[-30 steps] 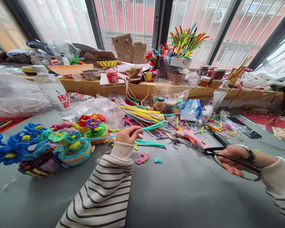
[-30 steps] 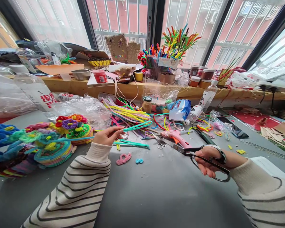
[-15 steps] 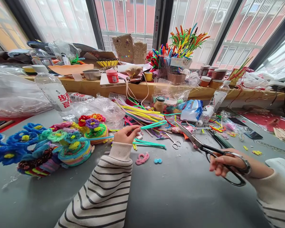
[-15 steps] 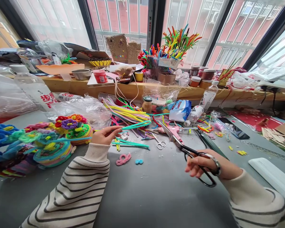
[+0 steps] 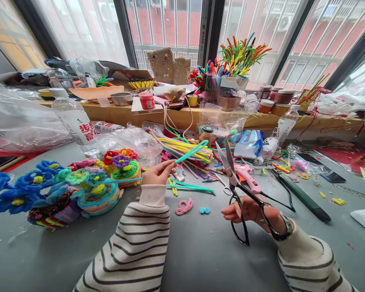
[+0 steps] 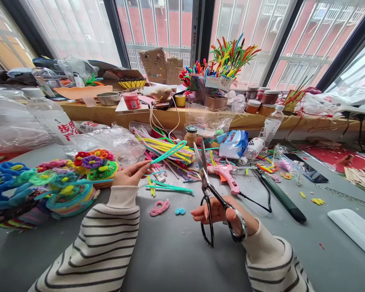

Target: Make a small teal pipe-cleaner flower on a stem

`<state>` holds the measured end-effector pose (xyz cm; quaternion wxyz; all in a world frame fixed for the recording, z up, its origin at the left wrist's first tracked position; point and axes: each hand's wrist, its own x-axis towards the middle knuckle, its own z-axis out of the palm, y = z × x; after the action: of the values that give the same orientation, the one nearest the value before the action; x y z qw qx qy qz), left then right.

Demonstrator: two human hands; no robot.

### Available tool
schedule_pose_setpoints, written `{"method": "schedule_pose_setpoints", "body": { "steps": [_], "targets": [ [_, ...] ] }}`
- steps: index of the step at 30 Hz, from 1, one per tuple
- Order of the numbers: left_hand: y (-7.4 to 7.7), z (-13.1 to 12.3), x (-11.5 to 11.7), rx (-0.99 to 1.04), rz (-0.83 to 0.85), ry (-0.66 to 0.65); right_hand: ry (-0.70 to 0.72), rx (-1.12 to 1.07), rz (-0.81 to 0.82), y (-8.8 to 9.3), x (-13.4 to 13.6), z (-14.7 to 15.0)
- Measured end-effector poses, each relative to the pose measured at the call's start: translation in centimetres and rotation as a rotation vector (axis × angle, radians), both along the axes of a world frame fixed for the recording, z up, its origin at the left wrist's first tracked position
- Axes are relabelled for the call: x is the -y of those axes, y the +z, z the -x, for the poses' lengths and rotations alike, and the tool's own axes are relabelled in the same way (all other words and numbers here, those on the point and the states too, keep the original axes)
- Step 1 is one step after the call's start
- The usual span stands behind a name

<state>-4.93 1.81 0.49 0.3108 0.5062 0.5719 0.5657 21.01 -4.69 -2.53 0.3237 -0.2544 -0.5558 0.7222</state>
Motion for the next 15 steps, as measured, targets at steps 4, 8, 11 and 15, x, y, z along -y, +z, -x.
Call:
{"method": "schedule_pose_setpoints", "body": {
  "steps": [4,8,11,15],
  "targets": [
    [-0.2,-0.2,-0.1,0.026,-0.021,0.011,0.081,0.008,0.026,0.2,0.6,1.1],
    [-0.1,-0.6,0.0,0.049,-0.033,0.017,0.074,0.012,0.039,0.5,0.8,1.9],
    [0.1,-0.8,0.2,0.066,-0.052,-0.017,0.068,0.016,0.052,0.3,0.7,1.9],
    [0.0,-1.0,0.5,0.095,-0.053,-0.14,0.015,0.004,0.069,-0.4,0.5,1.5]
  ]
}}
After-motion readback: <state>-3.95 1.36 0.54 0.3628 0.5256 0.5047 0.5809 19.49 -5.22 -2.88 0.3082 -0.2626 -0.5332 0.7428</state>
